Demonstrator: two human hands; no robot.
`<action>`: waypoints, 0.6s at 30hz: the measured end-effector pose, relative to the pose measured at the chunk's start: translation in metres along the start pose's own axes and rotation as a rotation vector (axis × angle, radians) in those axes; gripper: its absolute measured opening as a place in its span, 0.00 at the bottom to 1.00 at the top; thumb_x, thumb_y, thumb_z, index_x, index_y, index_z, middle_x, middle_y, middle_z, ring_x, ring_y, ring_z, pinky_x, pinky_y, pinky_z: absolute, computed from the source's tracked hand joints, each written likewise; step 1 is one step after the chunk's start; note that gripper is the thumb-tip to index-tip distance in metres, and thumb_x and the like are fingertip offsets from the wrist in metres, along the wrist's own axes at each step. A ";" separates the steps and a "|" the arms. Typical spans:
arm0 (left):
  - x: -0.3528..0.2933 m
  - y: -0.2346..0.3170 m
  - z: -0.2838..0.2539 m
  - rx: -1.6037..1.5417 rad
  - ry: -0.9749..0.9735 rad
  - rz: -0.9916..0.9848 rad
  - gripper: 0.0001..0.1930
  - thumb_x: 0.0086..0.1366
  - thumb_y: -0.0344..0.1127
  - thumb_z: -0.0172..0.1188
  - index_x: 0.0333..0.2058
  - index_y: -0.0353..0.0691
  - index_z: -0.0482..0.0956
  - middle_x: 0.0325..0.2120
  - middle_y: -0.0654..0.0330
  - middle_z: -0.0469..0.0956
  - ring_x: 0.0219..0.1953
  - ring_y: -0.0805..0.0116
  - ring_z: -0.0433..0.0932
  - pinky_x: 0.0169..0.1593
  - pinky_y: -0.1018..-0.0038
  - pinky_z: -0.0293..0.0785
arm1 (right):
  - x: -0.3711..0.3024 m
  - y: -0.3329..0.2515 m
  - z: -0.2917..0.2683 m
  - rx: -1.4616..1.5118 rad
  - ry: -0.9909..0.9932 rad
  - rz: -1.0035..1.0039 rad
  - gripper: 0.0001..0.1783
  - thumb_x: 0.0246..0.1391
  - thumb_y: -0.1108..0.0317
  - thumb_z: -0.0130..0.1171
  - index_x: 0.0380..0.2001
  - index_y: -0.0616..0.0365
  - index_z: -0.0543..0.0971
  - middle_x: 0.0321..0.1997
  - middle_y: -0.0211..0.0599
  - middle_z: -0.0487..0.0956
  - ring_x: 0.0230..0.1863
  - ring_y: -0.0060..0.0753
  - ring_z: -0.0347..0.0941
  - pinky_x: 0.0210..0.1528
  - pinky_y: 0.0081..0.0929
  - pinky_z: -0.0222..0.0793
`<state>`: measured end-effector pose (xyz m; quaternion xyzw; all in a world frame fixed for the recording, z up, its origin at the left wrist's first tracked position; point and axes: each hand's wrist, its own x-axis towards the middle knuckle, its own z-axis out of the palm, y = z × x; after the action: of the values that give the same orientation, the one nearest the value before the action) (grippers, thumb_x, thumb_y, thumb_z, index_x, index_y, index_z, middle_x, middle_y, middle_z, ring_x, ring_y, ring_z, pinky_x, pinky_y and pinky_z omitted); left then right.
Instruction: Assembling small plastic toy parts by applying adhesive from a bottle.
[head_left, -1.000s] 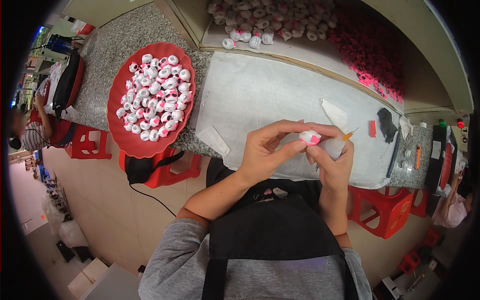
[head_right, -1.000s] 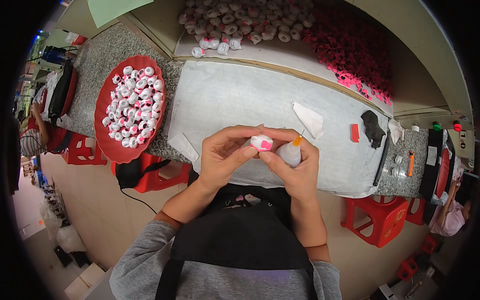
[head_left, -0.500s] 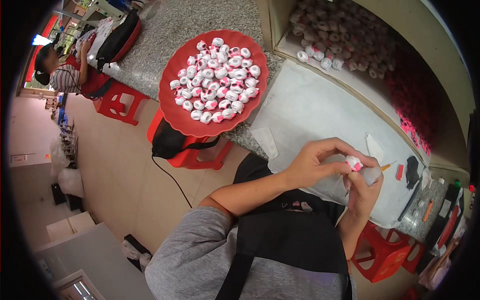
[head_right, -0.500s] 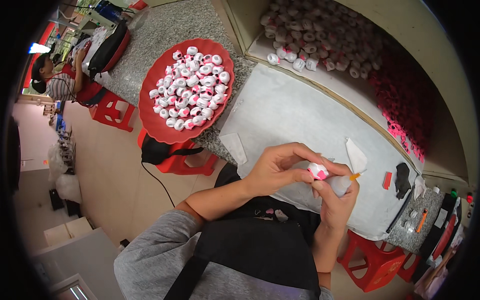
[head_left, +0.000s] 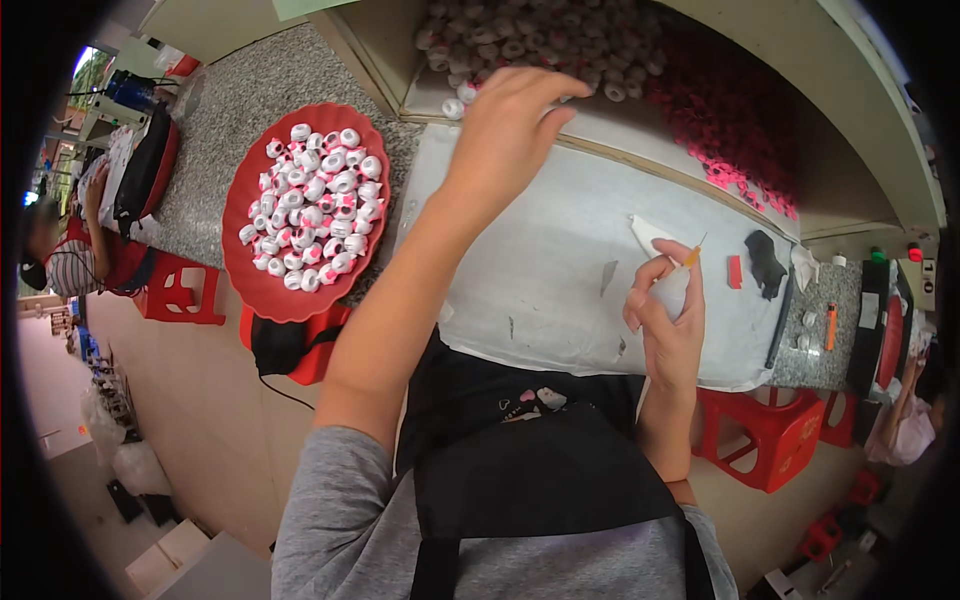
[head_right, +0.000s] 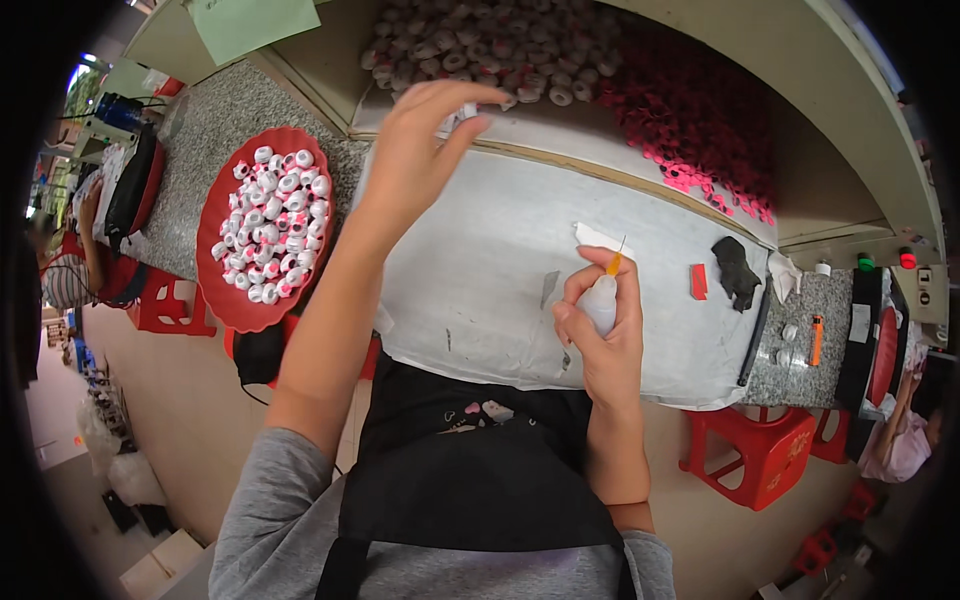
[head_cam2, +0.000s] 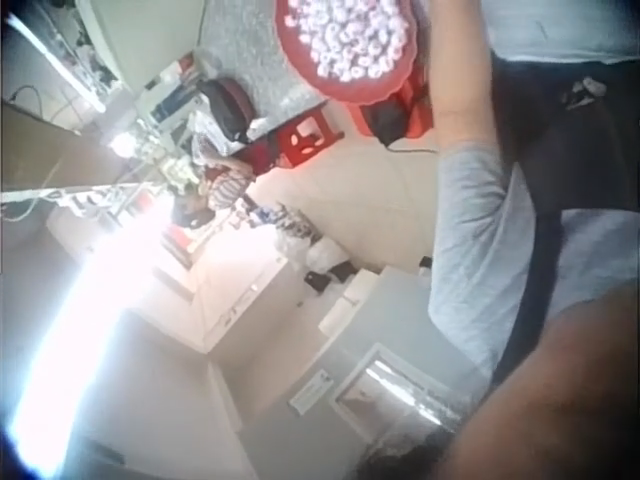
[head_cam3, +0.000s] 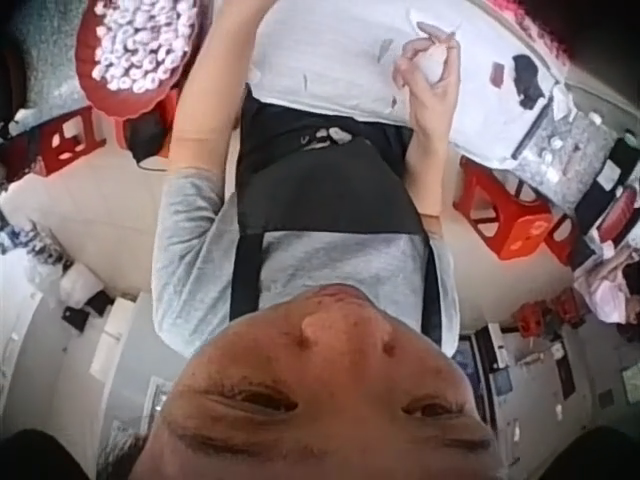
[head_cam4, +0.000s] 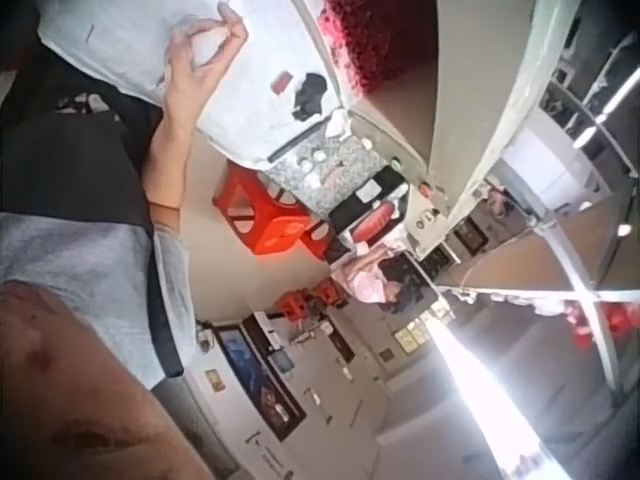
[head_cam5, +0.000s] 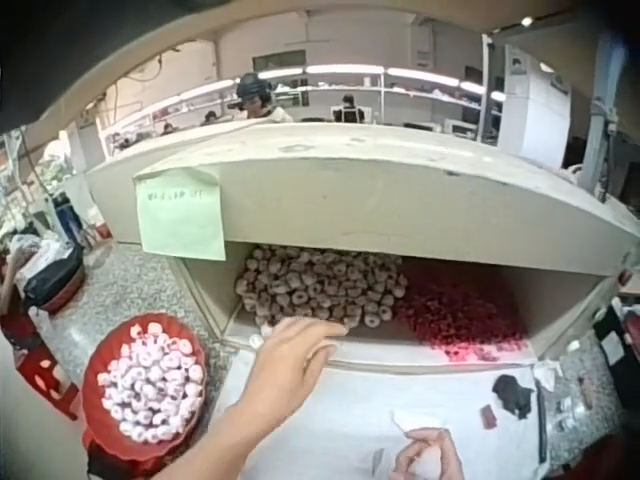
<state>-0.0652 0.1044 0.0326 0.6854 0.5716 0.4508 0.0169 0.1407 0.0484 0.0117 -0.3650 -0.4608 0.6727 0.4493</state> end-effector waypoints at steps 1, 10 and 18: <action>0.014 -0.009 0.023 0.045 -0.078 0.025 0.09 0.45 0.26 0.53 0.29 0.42 0.73 0.28 0.56 0.72 0.34 0.60 0.68 0.37 0.73 0.64 | -0.002 0.001 -0.006 -0.009 -0.032 0.001 0.25 0.35 0.80 0.51 0.41 0.62 0.60 0.23 0.32 0.61 0.18 0.19 0.57 0.18 0.12 0.53; 0.051 -0.051 0.104 0.508 -0.095 0.392 0.09 0.43 0.29 0.51 0.27 0.43 0.73 0.21 0.54 0.71 0.27 0.59 0.70 0.29 0.70 0.67 | -0.012 0.001 -0.036 0.057 0.055 0.000 0.22 0.37 0.79 0.48 0.40 0.59 0.58 0.26 0.36 0.62 0.15 0.20 0.57 0.15 0.14 0.53; 0.000 0.021 0.028 -0.945 -0.257 -0.430 0.04 0.52 0.27 0.48 0.28 0.35 0.70 0.28 0.59 0.72 0.31 0.73 0.71 0.36 0.76 0.68 | -0.018 -0.017 -0.029 0.063 0.032 -0.053 0.18 0.40 0.77 0.44 0.38 0.64 0.58 0.37 0.42 0.59 0.22 0.27 0.63 0.16 0.18 0.64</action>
<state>-0.0310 0.1110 0.0272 0.5200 0.4274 0.5578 0.4855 0.1774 0.0425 0.0202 -0.3491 -0.4416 0.6687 0.4858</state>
